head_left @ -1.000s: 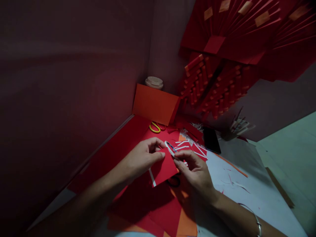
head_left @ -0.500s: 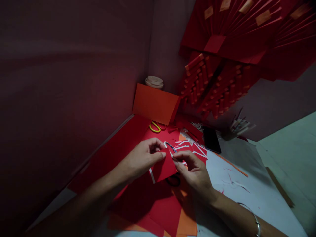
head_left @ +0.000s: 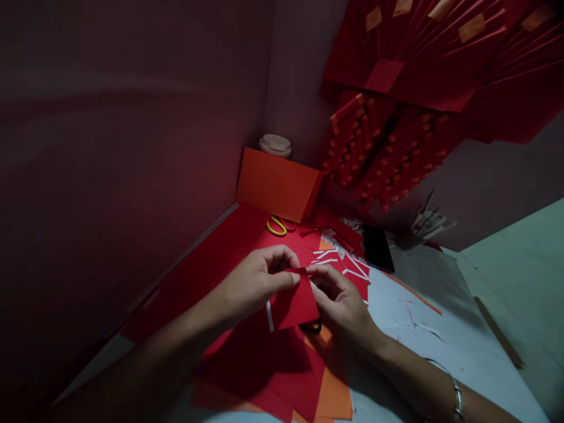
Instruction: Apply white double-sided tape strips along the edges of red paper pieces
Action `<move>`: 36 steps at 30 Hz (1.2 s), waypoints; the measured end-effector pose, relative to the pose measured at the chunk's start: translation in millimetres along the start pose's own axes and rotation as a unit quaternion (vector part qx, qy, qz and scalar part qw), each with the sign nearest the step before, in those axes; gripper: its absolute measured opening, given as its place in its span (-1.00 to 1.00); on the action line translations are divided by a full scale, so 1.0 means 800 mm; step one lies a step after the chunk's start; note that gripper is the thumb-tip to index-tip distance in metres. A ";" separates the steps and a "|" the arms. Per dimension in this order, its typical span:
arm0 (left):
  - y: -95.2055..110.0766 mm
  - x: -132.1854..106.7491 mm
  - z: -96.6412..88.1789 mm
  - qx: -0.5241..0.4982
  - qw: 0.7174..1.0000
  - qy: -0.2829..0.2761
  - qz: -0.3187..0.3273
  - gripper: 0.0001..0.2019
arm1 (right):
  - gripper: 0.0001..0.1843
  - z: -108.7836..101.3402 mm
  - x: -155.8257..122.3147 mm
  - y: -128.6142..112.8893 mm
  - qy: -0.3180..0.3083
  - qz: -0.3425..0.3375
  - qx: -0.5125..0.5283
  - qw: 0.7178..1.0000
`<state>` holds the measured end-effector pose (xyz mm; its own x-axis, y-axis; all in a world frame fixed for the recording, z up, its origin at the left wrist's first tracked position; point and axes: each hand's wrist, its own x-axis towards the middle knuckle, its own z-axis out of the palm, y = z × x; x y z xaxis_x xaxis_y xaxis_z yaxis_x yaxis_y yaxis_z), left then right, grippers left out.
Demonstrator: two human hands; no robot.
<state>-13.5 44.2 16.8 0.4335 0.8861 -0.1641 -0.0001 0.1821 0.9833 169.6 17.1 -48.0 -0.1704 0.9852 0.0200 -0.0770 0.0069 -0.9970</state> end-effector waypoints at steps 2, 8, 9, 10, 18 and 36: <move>0.003 0.000 -0.002 -0.015 1.000 0.020 -0.002 -0.86 | -0.71 -0.002 0.001 -0.002 -0.012 0.019 0.022 0.999; 0.009 -0.001 -0.006 -0.004 0.998 0.054 0.027 -0.88 | -0.79 -0.004 0.001 -0.013 0.002 0.035 0.011 0.999; 0.008 -0.001 -0.006 0.016 0.997 0.060 0.037 -0.89 | -0.79 -0.003 0.001 -0.014 0.005 0.043 0.013 0.999; 0.007 -0.001 -0.006 0.042 0.996 0.068 0.049 -0.91 | -0.79 -0.003 0.001 -0.015 0.008 0.048 0.016 0.999; 0.007 -0.004 -0.008 0.162 0.966 0.176 0.098 -0.79 | -0.77 0.000 0.001 -0.019 0.054 0.009 0.040 0.998; 0.005 -0.011 0.012 0.207 0.953 0.149 0.165 -0.82 | -0.74 0.008 -0.004 -0.015 0.072 0.018 -0.004 0.997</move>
<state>-8.7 32.8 22.9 0.1972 0.9587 0.2050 0.2899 -0.2568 0.9220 164.6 12.4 -35.7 -0.0297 0.9992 -0.0263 -0.0656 -0.0282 -0.9975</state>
